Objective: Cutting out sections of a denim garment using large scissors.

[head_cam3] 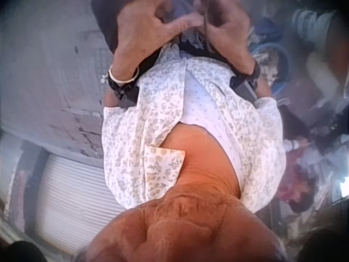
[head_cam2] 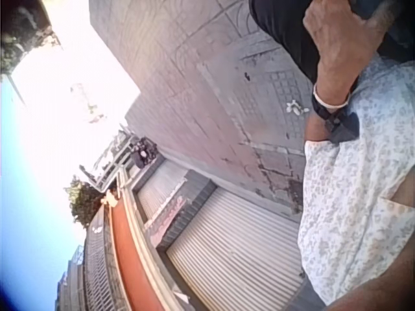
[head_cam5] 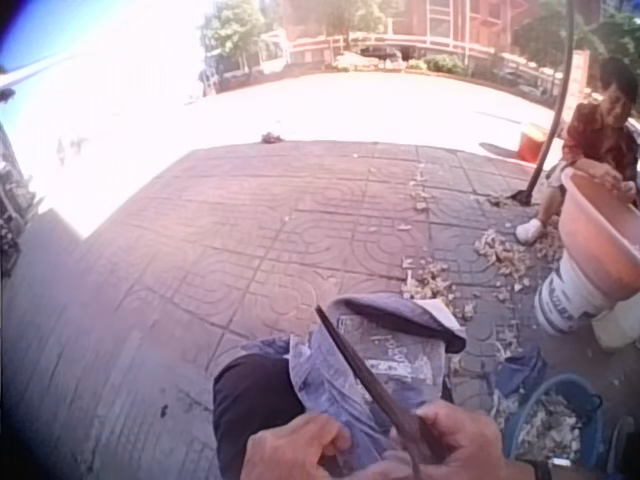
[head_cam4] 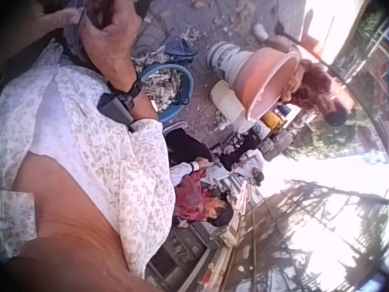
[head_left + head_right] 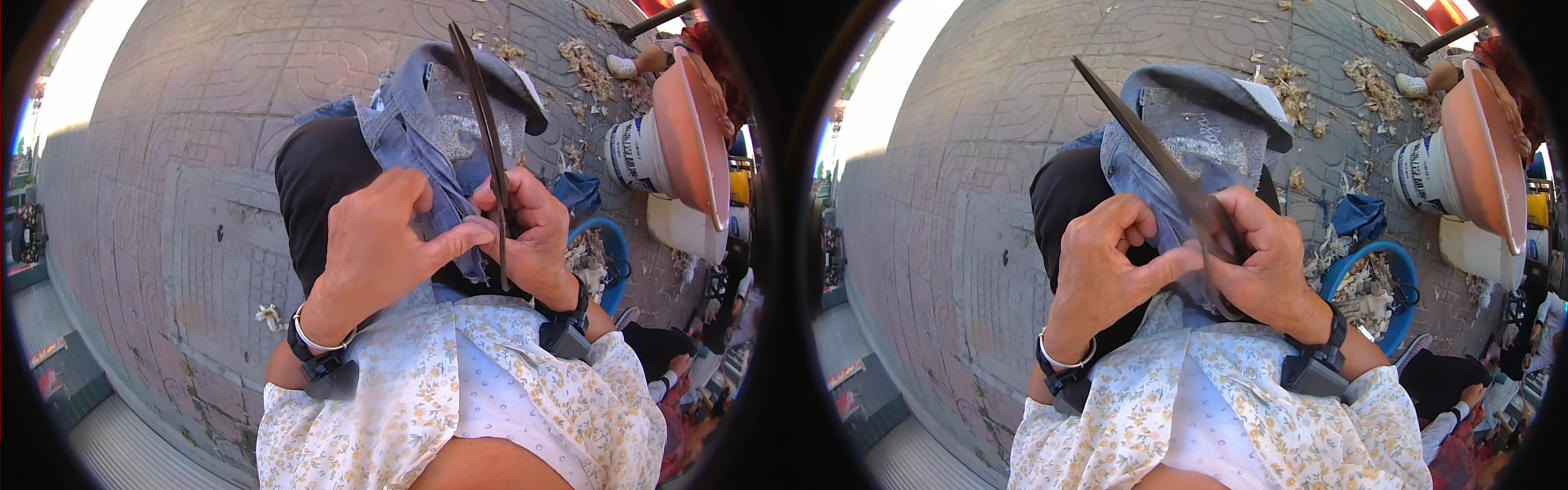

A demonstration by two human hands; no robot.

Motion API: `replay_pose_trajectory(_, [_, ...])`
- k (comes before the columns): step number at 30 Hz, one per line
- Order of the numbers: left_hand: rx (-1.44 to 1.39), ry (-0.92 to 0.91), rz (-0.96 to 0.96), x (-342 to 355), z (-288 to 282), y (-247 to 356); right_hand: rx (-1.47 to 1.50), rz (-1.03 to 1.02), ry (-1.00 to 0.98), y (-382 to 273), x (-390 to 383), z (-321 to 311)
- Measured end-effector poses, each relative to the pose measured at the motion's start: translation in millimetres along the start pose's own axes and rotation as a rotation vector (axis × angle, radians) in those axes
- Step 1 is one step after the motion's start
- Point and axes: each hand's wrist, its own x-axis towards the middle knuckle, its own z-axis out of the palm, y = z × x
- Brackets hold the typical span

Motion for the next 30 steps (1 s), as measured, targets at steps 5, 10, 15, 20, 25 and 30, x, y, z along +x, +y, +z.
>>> replay_pose_trajectory(5, [-0.214,-0.180,-0.141,3.4,0.7,-13.6,0.008,-0.040,-0.075,-4.4,1.8,-0.1])
replay_pose_trajectory(10, [-0.419,-0.286,-0.289,2.6,-0.8,-21.0,-0.027,-0.022,-0.091,-6.6,0.0,0.6])
replay_pose_trajectory(15, [-0.439,-0.255,-0.168,1.7,1.9,-21.7,-0.039,-0.004,-0.052,-10.2,-0.2,-2.0])
replay_pose_trajectory(20, [-0.593,-0.105,0.144,-12.5,4.6,-27.1,0.051,0.060,0.125,-8.8,-0.6,-6.7])
replay_pose_trajectory(25, [-0.667,-0.064,0.185,-19.3,6.0,-28.4,0.210,0.181,0.125,-10.1,-1.8,-7.4])
replay_pose_trajectory(30, [-0.502,-0.090,0.230,-16.5,4.1,-20.4,-0.004,0.049,-0.014,-20.7,5.4,-13.8])
